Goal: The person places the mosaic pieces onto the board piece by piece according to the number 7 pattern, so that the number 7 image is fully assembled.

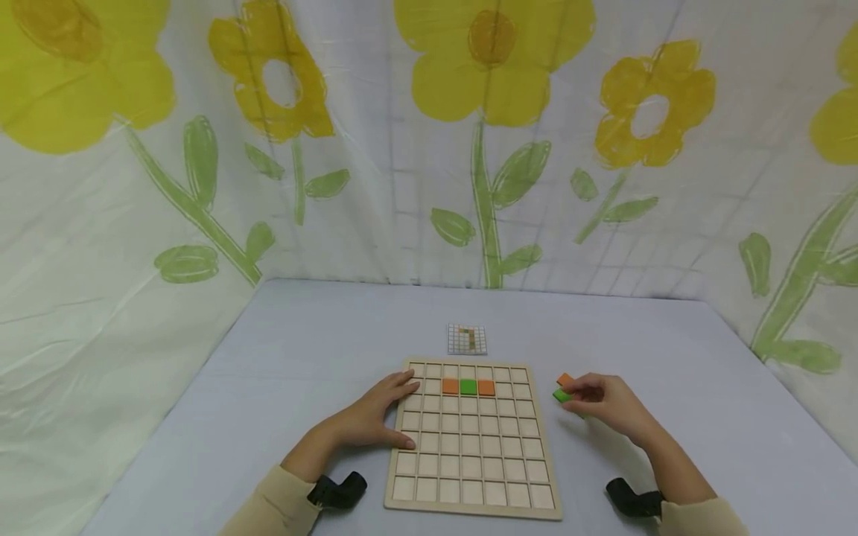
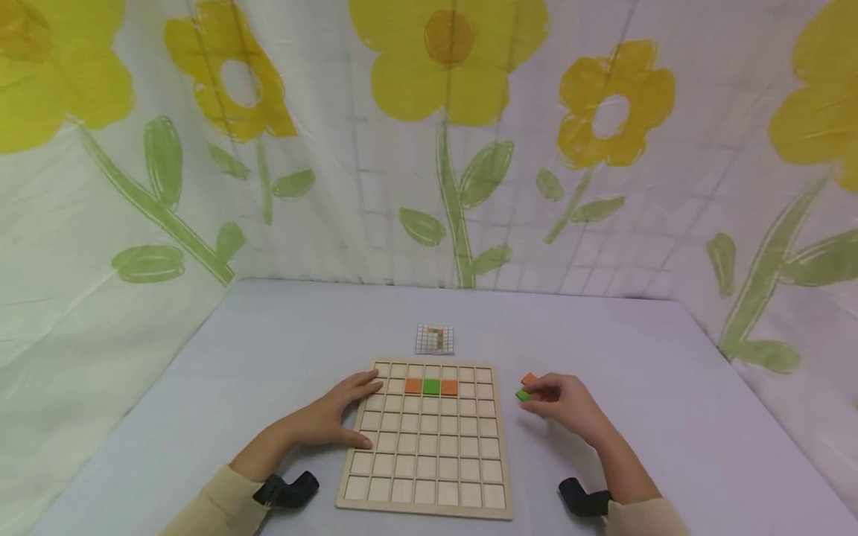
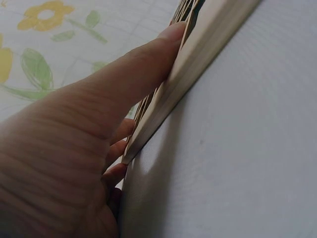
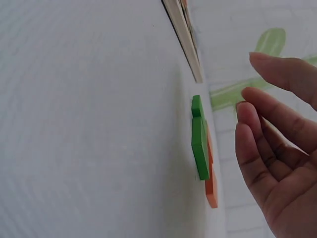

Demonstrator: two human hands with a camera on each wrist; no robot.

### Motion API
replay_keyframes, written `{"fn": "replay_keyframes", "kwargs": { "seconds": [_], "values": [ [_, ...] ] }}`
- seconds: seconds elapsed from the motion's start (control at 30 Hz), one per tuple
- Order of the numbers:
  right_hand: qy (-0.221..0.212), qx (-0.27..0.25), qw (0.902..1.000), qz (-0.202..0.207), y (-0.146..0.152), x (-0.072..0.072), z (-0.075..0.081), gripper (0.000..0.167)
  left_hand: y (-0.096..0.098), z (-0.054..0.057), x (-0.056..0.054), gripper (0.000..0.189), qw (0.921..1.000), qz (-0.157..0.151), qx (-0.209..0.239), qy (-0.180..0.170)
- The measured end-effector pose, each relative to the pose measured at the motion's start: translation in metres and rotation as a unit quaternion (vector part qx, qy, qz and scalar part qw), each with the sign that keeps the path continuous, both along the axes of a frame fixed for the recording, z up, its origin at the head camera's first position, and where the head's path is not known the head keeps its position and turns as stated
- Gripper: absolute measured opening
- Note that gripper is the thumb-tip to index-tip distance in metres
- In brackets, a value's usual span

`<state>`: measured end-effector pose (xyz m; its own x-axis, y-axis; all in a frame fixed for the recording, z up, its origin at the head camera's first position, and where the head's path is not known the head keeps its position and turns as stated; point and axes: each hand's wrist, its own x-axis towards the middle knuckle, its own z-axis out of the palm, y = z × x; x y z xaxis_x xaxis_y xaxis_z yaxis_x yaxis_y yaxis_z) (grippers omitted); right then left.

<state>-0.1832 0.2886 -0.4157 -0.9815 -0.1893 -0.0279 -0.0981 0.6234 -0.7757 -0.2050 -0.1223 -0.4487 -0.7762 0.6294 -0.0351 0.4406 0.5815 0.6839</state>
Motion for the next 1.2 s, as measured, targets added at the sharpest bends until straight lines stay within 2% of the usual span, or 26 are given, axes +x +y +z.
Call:
{"fn": "replay_keyframes", "kwargs": {
  "seconds": [0.3, 0.6, 0.93, 1.2],
  "values": [
    [-0.021, 0.001, 0.9979, -0.062, 0.013, 0.013, -0.01, 0.038, 0.002, 0.001, 0.001, 0.094, 1.0, 0.002, -0.002, -0.003],
    [-0.017, 0.012, 0.9946, -0.101, 0.021, 0.014, -0.023, 0.038, 0.002, 0.001, 0.002, 0.094, 1.0, 0.004, -0.003, 0.0],
    [0.013, 0.076, 0.9916, -0.104, 0.015, 0.014, -0.024, 0.035, 0.001, 0.001, 0.0, 0.095, 1.0, 0.004, -0.005, 0.003],
    [0.015, 0.086, 0.9898, -0.113, 0.014, 0.014, -0.025, 0.033, 0.0, 0.001, 0.001, 0.094, 1.0, -0.001, -0.003, 0.003]
  ]
}}
